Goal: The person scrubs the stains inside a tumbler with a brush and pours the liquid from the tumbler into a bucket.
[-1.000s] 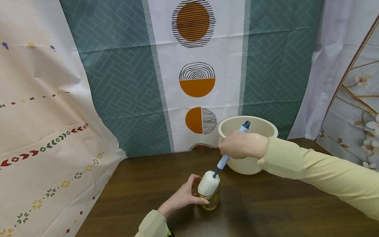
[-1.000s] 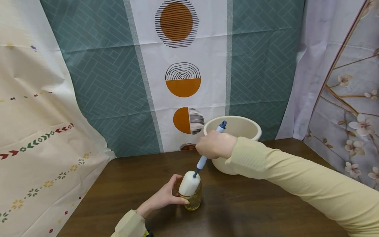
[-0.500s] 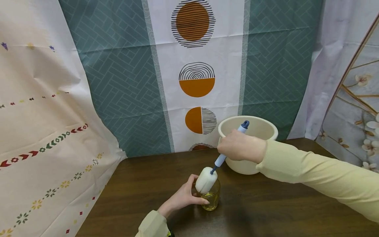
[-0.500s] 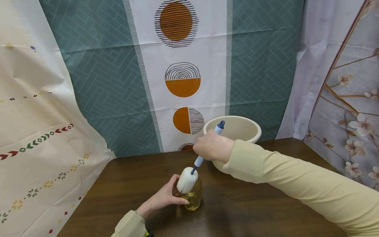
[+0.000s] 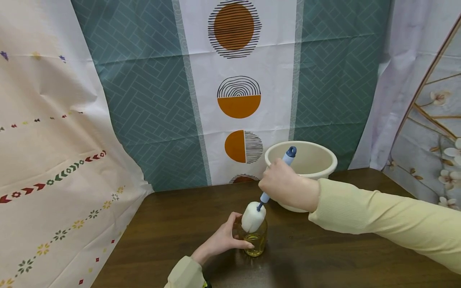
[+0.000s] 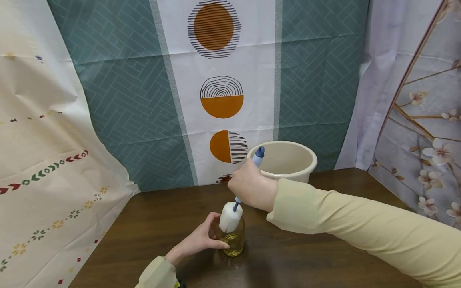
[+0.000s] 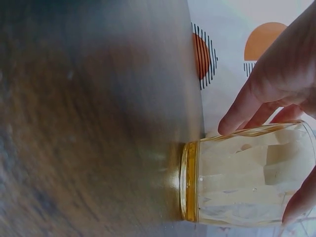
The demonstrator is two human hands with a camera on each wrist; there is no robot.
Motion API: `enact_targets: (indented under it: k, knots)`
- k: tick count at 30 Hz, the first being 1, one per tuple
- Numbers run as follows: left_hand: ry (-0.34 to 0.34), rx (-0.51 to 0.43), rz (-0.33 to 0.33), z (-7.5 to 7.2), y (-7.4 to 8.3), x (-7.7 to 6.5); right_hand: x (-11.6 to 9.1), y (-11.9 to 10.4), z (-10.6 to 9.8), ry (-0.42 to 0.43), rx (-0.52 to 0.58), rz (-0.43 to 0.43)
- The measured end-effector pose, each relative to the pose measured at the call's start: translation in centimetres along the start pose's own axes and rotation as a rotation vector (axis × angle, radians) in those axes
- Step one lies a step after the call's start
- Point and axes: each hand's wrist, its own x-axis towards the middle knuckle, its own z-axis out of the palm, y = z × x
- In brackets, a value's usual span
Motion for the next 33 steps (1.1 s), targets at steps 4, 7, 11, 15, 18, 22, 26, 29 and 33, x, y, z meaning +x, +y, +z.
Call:
enact_targets:
  k: [4,7,11,15,18,22,26,29,33]
  knots:
    - [-0.003,0.004,-0.007,0.0,0.0,0.0,0.2,-0.2,-0.5,-0.021,-0.028,0.011]
    - [-0.007,0.005,-0.005,-0.1,0.0,-0.1,0.2,-0.3,-0.7,-0.027,-0.044,0.016]
    - [-0.012,0.002,-0.001,-0.1,0.0,-0.1,0.2,-0.3,-1.1,-0.047,-0.053,0.019]
    - [-0.009,-0.001,0.005,0.0,-0.1,-0.1,0.1,-0.2,-1.2,-0.051,-0.054,0.010]
    - [-0.006,0.003,0.009,0.0,-0.1,-0.2,-0.2,-0.1,-1.3,-0.035,-0.065,-0.006]
    - [-0.007,0.000,0.010,0.0,-0.1,-0.2,-0.6,0.1,-1.2,-0.003,-0.068,-0.027]
    - [-0.007,-0.001,0.010,-0.1,-0.1,-0.1,-0.9,0.3,-1.1,0.028,-0.051,-0.040]
    - [-0.009,0.003,0.006,-0.1,-0.1,-0.1,-1.0,0.4,-0.9,0.044,-0.033,-0.048]
    - [-0.011,0.003,0.006,-0.1,-0.2,0.0,-1.0,0.6,-0.7,0.072,-0.017,-0.065]
